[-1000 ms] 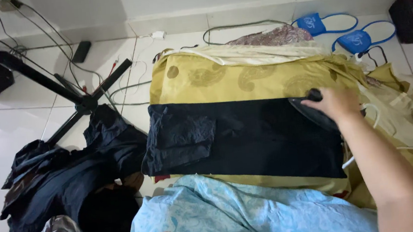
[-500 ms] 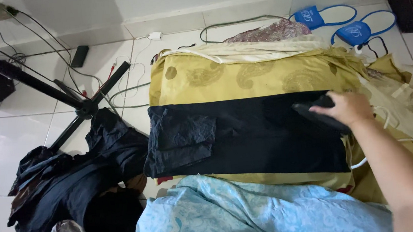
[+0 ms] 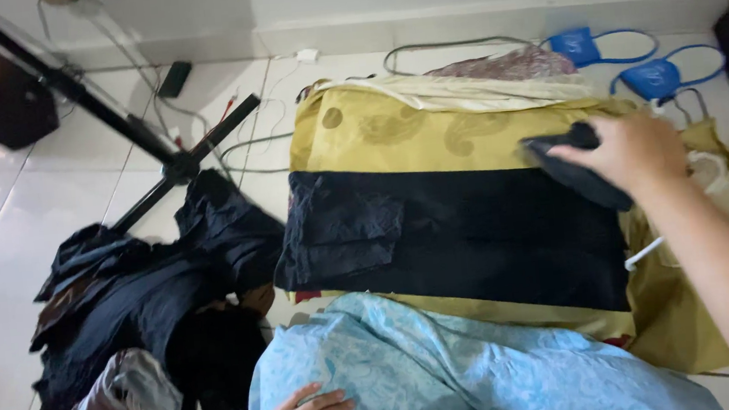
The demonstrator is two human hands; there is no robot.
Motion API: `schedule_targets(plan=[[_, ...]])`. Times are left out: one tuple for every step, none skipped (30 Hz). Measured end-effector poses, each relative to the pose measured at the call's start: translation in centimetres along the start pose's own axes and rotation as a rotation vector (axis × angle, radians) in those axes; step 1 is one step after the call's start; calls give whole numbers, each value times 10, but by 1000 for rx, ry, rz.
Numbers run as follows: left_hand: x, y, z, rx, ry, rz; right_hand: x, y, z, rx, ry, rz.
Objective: The recorder irons a black t-shirt on a makeshift surface on the floor.
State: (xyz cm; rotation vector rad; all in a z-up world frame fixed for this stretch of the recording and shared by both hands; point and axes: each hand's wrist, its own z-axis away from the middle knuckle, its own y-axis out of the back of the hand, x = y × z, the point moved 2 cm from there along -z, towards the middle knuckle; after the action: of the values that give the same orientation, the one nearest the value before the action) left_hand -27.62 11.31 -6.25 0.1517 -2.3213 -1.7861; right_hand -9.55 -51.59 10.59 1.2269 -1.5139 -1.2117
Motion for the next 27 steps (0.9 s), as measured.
schedule_targets(plan=[[1, 1, 1, 0, -27, -12, -21, 3, 5, -27, 25, 4], [1, 2, 2, -1, -53, -24, -43, 5, 9, -54, 49, 7], [2, 2, 4, 0, -43, -25, -55, -13, 13, -55, 60, 6], [3, 1, 5, 5, -41, -17, -70, -32, 16, -37, 164, -23], [4, 1, 6, 10, -41, -9, -83, -50, 20, -17, 266, -52], [4, 1, 5, 11, -33, -11, -86, -67, 16, -18, 274, -54], [5, 1, 4, 12, -32, -1, -89, -84, 11, -17, 309, -34], [6, 1, 2, 13, -31, 8, -92, -101, 7, -17, 343, -14], [4, 3, 5, 10, -26, 9, -96, -105, 3, -19, 347, -18], [3, 5, 8, -9, -25, 33, -99, -110, -2, -49, 254, -38], [3, 2, 7, -16, -15, 58, -100, -113, -11, -78, 171, -49], [3, 3, 3, -8, -2, 60, -100, -111, -17, -80, 184, -43], [1, 7, 3, -32, -2, 108, -101, -110, -20, -102, 152, -80], [0, 10, 2, -55, -1, 156, -102, -109, -23, -124, 120, -116], [0, 10, 3, -54, 7, 155, -104, -105, -19, -125, 128, -117], [0, 10, 4, -78, 10, 183, -108, -101, -14, -137, 248, -115], [1, 9, 5, -101, 14, 213, -110, -98, -8, -151, 369, -111], [0, 12, 3, -99, 22, 214, -112, -97, -3, -154, 377, -111], [0, 14, 1, -113, 22, 236, -115, -96, 2, -159, 416, -78], [0, 16, 0, -126, 22, 258, -117, -94, 8, -165, 456, -45], [0, 20, -2, -123, 28, 258, -121, -97, 5, -166, 463, -44], [0, 23, -3, -134, 24, 293, -122, -100, 2, -157, 339, -62], [-1, 26, -6, -143, 19, 324, -122, -102, -3, -147, 217, -78], [2, 22, -7, -137, 26, 322, -126, -96, -10, -145, 225, -77], [2, 21, -6, -128, 20, 318, -131, -90, -18, -122, 167, -107], [1, 20, -6, -119, 14, 314, -136, -84, -27, -100, 110, -138], [1, 18, -1, -127, 16, 311, -147, -77, -30, -100, 109, -147]])
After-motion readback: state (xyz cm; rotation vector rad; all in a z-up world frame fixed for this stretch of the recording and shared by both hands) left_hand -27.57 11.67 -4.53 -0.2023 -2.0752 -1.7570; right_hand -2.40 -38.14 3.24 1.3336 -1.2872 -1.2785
